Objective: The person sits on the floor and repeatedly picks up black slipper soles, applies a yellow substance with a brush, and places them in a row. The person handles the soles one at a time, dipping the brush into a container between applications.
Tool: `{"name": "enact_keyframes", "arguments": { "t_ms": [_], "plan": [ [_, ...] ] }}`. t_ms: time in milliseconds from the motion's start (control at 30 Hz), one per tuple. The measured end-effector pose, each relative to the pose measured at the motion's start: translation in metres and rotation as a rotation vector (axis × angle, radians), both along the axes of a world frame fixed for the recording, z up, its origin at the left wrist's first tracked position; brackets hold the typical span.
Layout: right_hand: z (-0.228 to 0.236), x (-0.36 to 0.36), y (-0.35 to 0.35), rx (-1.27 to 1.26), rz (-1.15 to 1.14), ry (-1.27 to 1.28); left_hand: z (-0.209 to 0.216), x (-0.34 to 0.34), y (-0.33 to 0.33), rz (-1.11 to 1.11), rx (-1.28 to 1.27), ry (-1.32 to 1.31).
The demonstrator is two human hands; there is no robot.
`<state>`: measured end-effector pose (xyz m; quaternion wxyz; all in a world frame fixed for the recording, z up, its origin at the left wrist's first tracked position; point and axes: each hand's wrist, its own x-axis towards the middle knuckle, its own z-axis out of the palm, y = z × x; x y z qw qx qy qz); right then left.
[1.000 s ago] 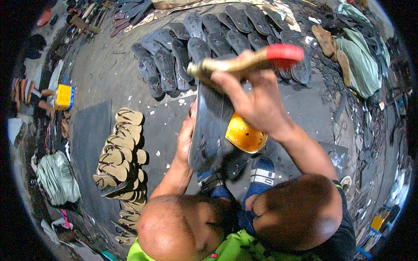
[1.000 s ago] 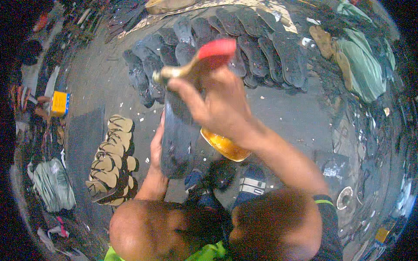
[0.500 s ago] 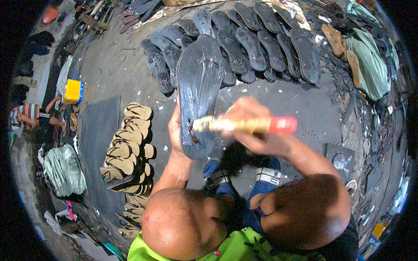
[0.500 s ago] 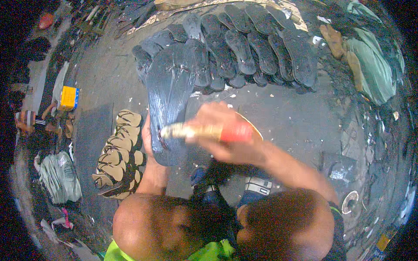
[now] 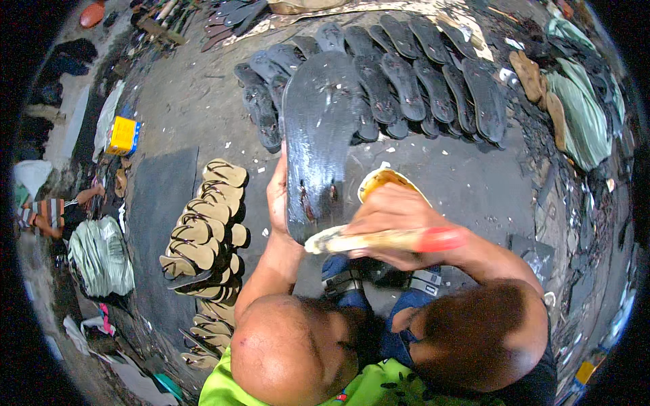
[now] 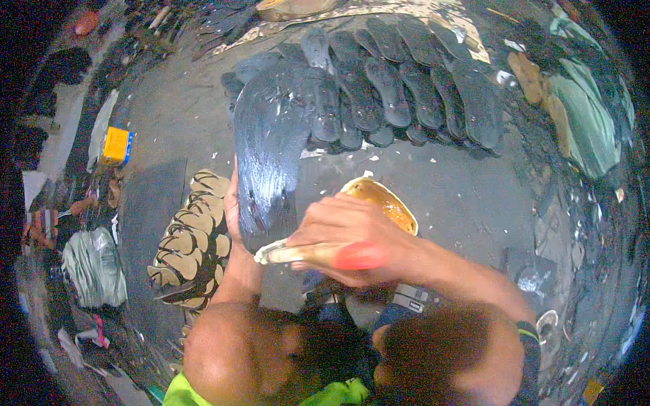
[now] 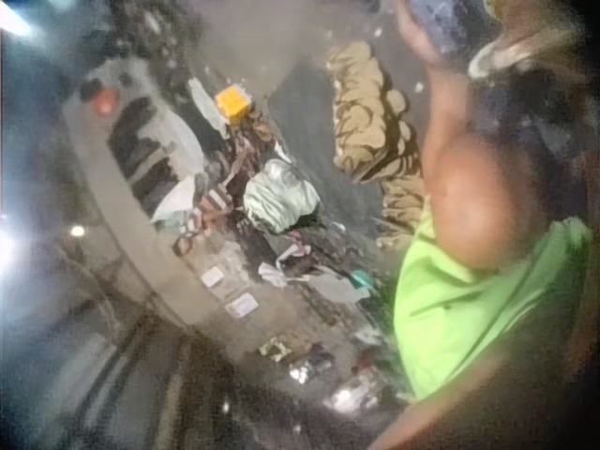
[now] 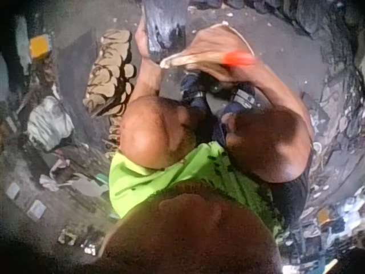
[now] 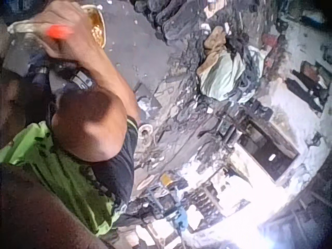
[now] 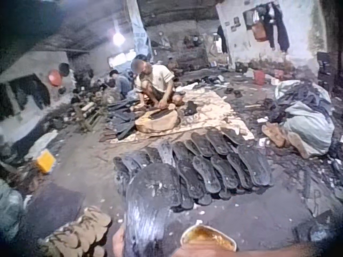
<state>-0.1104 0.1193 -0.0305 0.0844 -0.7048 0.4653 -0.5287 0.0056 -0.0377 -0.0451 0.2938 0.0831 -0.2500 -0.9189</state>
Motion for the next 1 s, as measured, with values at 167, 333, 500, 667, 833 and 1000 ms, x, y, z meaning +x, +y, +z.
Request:
{"name": "enact_keyframes", "arguments": {
  "t_ms": [167,333,500,667,833,1000],
  "plan": [
    [0.029,-0.064,-0.033,0.02,-0.522,-0.341,-0.009,0.01,-0.005,-0.419,0.152,0.083],
    [-0.009,-0.007,-0.011,0.097,-0.132,-0.271,-0.009,-0.006,-0.009,-0.143,0.178,0.113],
    [-0.027,0.012,-0.001,-0.053,-0.001,-0.056,-0.006,-0.006,-0.035,-0.241,0.071,0.125],
    [0.005,-0.019,-0.048,-0.151,-0.216,0.016,-0.007,-0.013,-0.022,-0.405,0.218,0.207],
    [-0.014,0.02,-0.012,-0.034,0.035,0.262,0.0,-0.012,-0.028,-0.141,0.21,-0.059],
    [-0.001,-0.015,-0.035,-0.029,-0.332,-0.045,-0.021,-0.021,-0.007,-0.096,0.027,-0.07]
  ]
}}
